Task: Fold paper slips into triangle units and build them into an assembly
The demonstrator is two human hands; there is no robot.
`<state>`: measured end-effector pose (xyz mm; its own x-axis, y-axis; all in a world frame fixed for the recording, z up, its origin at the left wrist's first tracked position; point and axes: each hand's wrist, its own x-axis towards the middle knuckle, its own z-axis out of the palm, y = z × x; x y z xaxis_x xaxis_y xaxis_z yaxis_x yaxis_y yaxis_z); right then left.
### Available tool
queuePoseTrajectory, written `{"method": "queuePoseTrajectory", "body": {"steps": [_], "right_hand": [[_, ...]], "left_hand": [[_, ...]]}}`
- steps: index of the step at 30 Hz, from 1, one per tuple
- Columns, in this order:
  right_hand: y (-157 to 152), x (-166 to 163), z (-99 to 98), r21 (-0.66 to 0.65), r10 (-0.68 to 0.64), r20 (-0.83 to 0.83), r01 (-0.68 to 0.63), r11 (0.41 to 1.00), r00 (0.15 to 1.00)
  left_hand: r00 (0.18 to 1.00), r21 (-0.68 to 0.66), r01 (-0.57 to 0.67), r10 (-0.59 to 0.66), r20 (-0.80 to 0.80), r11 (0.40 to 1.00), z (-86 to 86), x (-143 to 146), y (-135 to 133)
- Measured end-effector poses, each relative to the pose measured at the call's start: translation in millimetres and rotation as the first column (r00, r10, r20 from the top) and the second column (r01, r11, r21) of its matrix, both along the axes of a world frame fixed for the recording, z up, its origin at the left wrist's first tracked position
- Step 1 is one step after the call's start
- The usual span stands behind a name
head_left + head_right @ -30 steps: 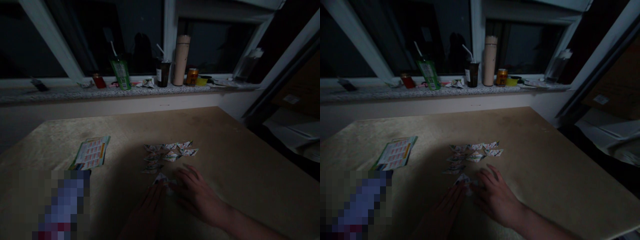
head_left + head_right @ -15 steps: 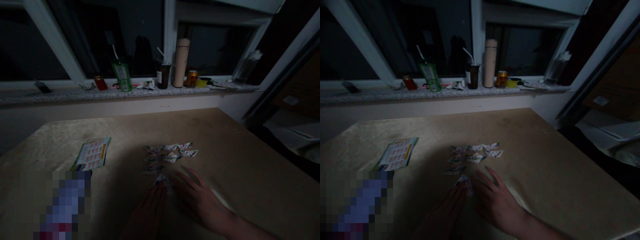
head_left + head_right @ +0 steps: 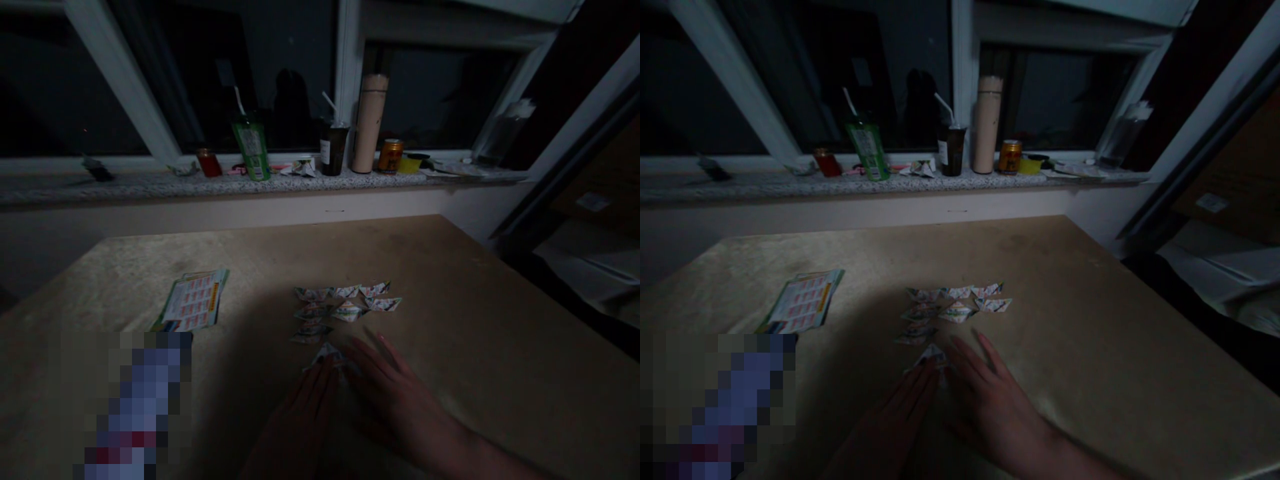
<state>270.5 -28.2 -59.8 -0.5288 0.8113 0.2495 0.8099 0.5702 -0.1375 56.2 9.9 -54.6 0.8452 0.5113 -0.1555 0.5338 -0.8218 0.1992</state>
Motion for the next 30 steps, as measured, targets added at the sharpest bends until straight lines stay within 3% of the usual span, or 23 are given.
{"method": "queuePoseTrajectory", "body": {"steps": [10,15,20,26,30], "right_hand": [[0,-4,-8.6,-0.163,-0.006,-0.001,0.006,0.987,1.000],[1,-1,-6.3,-0.181,-0.029,-0.033,0.023,0.983,0.999],[0,-1,-4.9,-0.179,-0.044,-0.031,0.037,0.983,0.999],[-2,-9,-11.6,-0.154,-0.031,-0.043,0.024,0.988,0.999],[-4,-16,-18.9,-0.232,0.040,-0.115,-0.066,0.970,0.993]], "left_hand": [[0.998,0.111,0.010,-0.018,0.065,0.994,-25.7,-9,-1],[0.992,0.168,0.044,-0.063,0.107,0.985,-30.3,-16,3],[0.986,0.270,-0.001,-0.043,0.159,0.963,-43.6,-31,7],[0.986,0.245,-0.006,-0.036,0.165,0.969,-38.5,-38,6],[0.980,0.263,0.001,-0.053,0.192,0.965,-31.4,-35,4]]}}
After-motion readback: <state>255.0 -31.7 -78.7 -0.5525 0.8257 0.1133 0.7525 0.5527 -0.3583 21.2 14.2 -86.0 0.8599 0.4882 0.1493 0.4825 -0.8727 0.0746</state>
